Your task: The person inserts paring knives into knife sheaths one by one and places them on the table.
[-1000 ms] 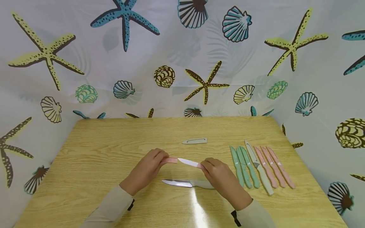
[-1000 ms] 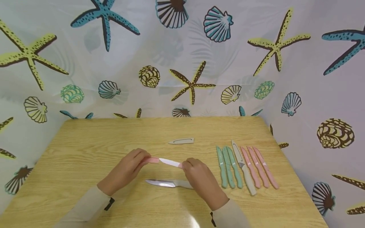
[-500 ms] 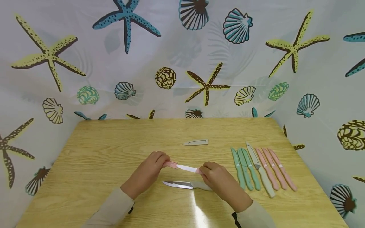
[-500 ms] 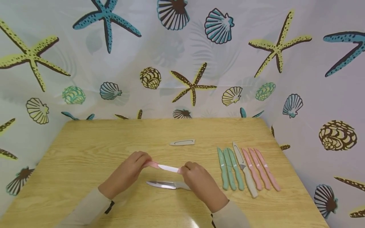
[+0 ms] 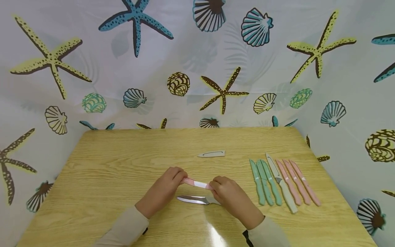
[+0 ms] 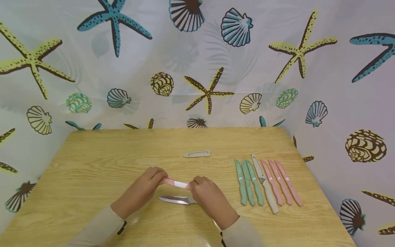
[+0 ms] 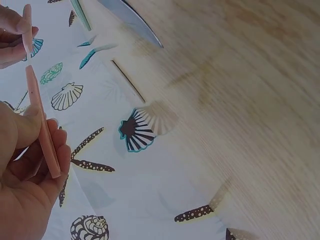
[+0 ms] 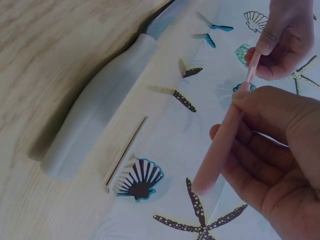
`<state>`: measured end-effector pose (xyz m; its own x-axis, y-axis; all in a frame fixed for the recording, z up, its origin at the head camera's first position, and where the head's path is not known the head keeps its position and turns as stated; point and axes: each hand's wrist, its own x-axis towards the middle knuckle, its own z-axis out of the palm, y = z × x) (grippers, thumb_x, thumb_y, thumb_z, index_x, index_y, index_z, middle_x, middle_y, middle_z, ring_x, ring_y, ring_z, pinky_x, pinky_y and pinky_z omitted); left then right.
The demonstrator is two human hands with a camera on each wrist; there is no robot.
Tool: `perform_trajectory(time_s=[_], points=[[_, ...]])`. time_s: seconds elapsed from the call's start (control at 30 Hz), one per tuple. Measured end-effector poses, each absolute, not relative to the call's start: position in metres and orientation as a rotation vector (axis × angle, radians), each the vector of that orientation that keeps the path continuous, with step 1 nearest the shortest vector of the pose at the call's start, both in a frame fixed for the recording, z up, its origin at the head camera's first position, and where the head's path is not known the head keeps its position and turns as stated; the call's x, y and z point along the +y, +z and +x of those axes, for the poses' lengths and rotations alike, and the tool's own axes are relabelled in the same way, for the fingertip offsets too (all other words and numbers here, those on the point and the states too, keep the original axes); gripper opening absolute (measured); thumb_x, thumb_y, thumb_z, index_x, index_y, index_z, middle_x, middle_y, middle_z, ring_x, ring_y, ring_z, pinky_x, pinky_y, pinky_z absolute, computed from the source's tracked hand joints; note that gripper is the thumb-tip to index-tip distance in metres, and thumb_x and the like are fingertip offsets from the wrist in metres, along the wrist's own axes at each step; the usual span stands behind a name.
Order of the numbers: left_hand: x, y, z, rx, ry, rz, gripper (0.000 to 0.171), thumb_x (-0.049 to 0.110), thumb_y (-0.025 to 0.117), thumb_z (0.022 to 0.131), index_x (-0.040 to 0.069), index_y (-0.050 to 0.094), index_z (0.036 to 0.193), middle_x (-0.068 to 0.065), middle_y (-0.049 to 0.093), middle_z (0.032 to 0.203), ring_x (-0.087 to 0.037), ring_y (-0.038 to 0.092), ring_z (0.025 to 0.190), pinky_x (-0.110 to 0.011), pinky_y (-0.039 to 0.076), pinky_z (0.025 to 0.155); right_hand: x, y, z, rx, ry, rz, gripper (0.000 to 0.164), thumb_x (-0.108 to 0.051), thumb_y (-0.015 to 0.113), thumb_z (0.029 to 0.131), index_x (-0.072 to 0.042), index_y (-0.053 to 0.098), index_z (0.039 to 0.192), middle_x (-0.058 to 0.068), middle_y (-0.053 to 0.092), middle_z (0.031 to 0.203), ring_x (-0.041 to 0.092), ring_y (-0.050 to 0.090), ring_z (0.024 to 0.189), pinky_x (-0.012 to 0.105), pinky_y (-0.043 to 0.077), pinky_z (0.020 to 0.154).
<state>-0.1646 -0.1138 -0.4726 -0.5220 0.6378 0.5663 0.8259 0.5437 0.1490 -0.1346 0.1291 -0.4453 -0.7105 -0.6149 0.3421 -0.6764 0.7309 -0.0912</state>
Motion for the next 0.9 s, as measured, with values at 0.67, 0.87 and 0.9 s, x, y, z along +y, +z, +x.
perform_trajectory(time_s=[0.67, 0.87, 0.9], points=[[-0.102, -0.481, -0.161, -2.356, -0.561, -1.170, 0.016, 0.009, 0.062, 0.088, 0.005, 0.055, 0.102, -0.002, 0.053, 0.103, -0.013, 0.050, 0.092, -0.021, 0.044, 0.079, 0.118, -0.446, -0.138, -2.653, 0.294, 1.050, 0.006, -0.013, 0.067, 0.084, -0.007, 0.068, 0.087, 0.002, 0.061, 0.084, 0.012, 0.056, 0.072, 0.021, 0.048, 0.060], [-0.100, -0.481, -0.161, -2.366, -0.573, -1.196, 0.015, 0.009, 0.061, 0.089, 0.006, 0.055, 0.102, -0.001, 0.053, 0.102, -0.012, 0.050, 0.092, -0.020, 0.044, 0.079, 0.121, -0.451, -0.137, -2.618, 0.257, 1.022, 0.007, -0.014, 0.069, 0.082, -0.008, 0.068, 0.083, 0.001, 0.062, 0.082, 0.012, 0.057, 0.070, 0.021, 0.048, 0.055], [-0.100, -0.481, -0.161, -2.367, -0.576, -1.202, 0.015, 0.009, 0.061, 0.089, 0.006, 0.055, 0.102, -0.002, 0.053, 0.102, -0.012, 0.050, 0.092, -0.020, 0.044, 0.080, 0.122, -0.451, -0.137, -2.614, 0.249, 1.013, 0.007, -0.015, 0.070, 0.082, -0.008, 0.068, 0.083, 0.001, 0.062, 0.082, 0.012, 0.057, 0.069, 0.021, 0.048, 0.054]])
